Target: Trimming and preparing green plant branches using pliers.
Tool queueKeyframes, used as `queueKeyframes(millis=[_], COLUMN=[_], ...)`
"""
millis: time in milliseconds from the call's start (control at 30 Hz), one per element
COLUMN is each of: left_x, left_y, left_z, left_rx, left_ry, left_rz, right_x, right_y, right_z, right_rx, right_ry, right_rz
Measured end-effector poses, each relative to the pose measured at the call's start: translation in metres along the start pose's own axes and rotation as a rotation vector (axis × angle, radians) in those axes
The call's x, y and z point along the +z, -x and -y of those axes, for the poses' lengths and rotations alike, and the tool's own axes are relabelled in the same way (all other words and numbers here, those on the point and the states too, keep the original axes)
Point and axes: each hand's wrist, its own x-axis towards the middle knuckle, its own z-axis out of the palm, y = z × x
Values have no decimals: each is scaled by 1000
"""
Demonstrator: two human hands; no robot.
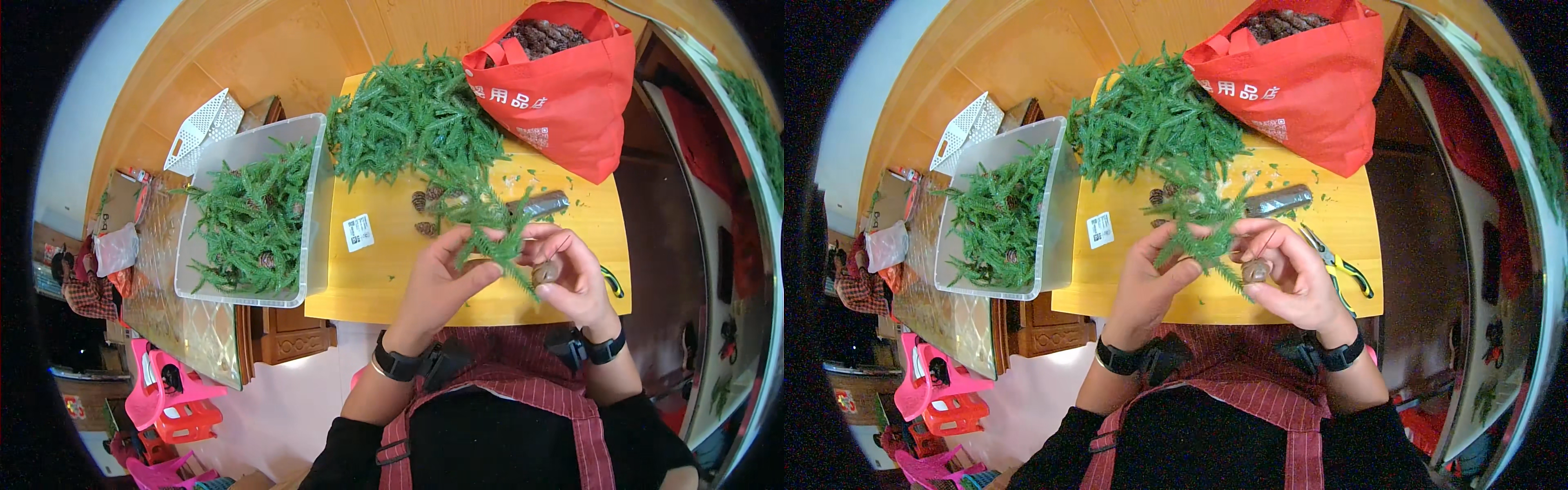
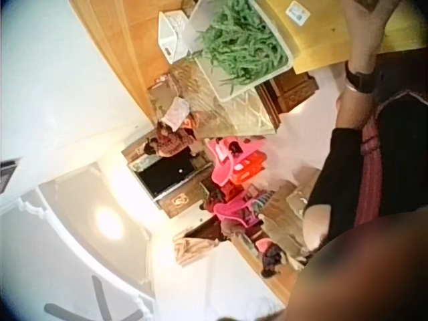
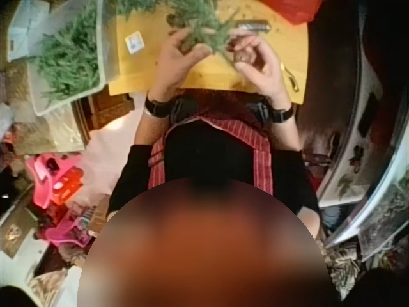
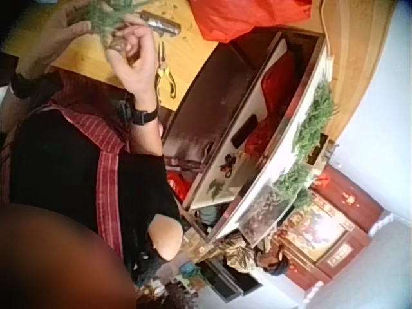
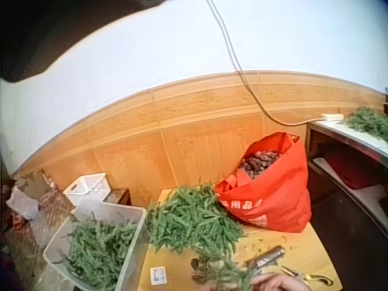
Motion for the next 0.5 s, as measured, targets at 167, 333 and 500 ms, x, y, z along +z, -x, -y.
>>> queueKeyframes(millis=[167,333,500], left_x=[-4,-17,-13], left_y=[2,0,-6], left_z=[1,17,11], left_rx=[-17,145,425], left_ry=[-7,-366,-661], left_rz=[32,-100,-223], right_x=[-1,-7,-7], right_y=[1,2,3], right_z=[-1,-3,-7], right_rx=[78,126,189], right_ry=[-247,-458,-703], right_rz=[-84,-95,-96])
